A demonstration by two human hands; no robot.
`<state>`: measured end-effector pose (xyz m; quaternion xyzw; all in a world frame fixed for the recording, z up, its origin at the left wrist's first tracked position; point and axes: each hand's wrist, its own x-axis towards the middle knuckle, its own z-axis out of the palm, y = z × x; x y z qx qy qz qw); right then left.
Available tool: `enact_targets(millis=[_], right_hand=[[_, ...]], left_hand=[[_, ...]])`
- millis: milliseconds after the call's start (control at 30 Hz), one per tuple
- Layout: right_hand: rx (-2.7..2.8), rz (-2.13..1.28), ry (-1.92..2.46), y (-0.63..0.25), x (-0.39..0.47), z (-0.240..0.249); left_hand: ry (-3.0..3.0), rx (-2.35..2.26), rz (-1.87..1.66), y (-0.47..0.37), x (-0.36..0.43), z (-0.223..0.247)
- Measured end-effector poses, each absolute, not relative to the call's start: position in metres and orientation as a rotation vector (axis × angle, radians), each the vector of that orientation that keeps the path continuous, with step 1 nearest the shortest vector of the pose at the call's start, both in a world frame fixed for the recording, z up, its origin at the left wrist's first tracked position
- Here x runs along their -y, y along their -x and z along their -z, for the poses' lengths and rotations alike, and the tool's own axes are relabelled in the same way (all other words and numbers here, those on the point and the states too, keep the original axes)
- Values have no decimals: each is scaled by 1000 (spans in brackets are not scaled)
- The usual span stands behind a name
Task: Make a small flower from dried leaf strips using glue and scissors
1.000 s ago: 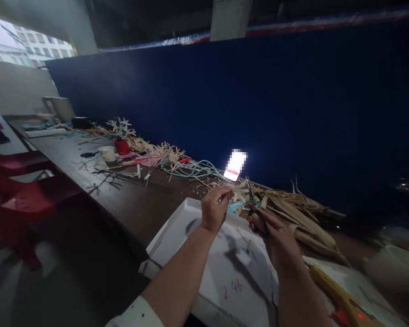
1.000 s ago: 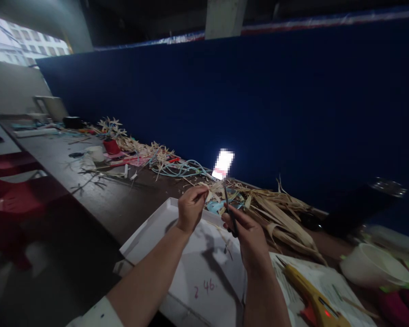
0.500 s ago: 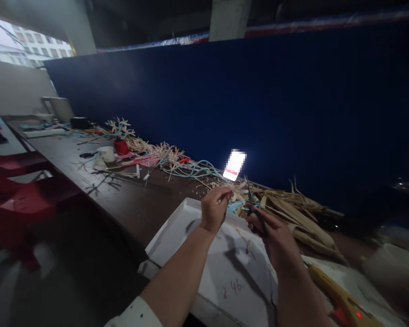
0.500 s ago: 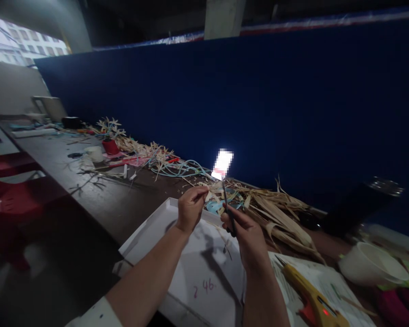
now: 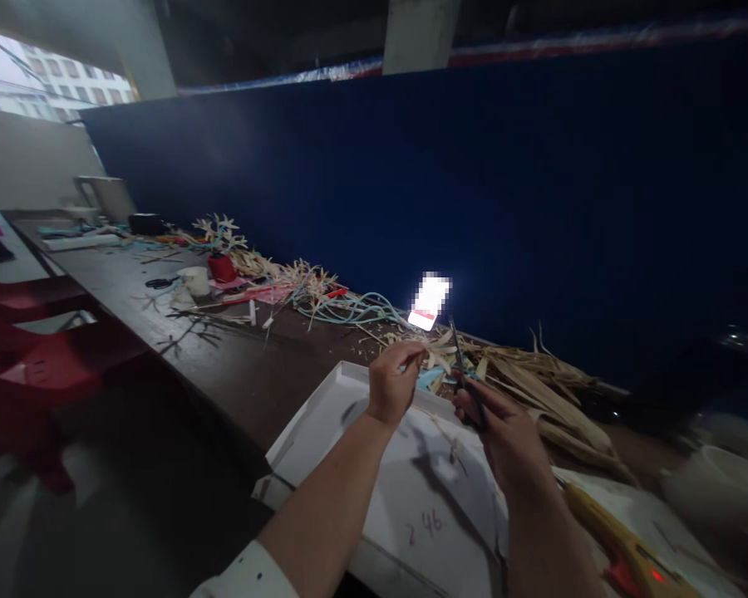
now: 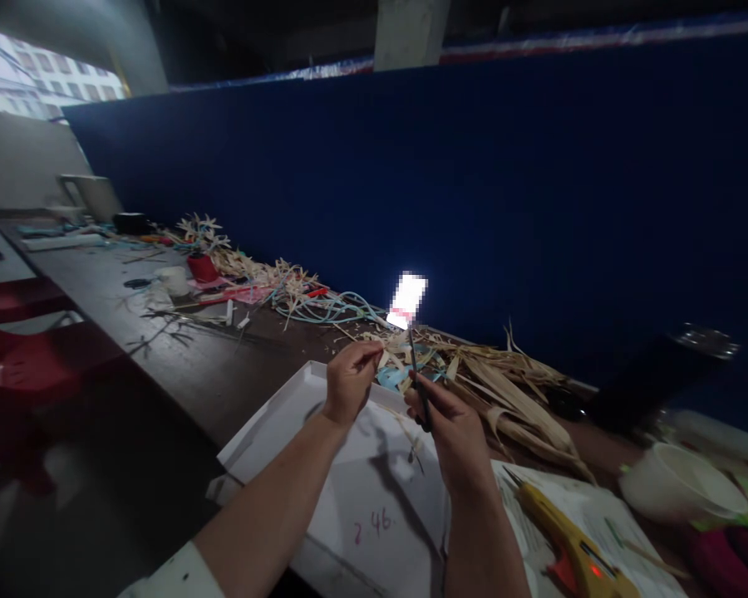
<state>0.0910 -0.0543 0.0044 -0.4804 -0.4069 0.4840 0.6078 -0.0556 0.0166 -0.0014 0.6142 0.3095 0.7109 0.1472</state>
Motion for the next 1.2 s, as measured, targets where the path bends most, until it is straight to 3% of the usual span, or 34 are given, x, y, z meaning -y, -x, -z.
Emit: enact_targets(millis=[367,733,1200], right_hand=[[907,-1091,1107,-87,56,-9],[919,-1452,917,-91,66,-15],[1016,-1488,1058,-94,68,-11]], left_hand=[[-1771,-941,-2040,57,-16,1],[-1734,-996,-2062,70,-30,5],[-1580,-953,-2091,72,-34,3]])
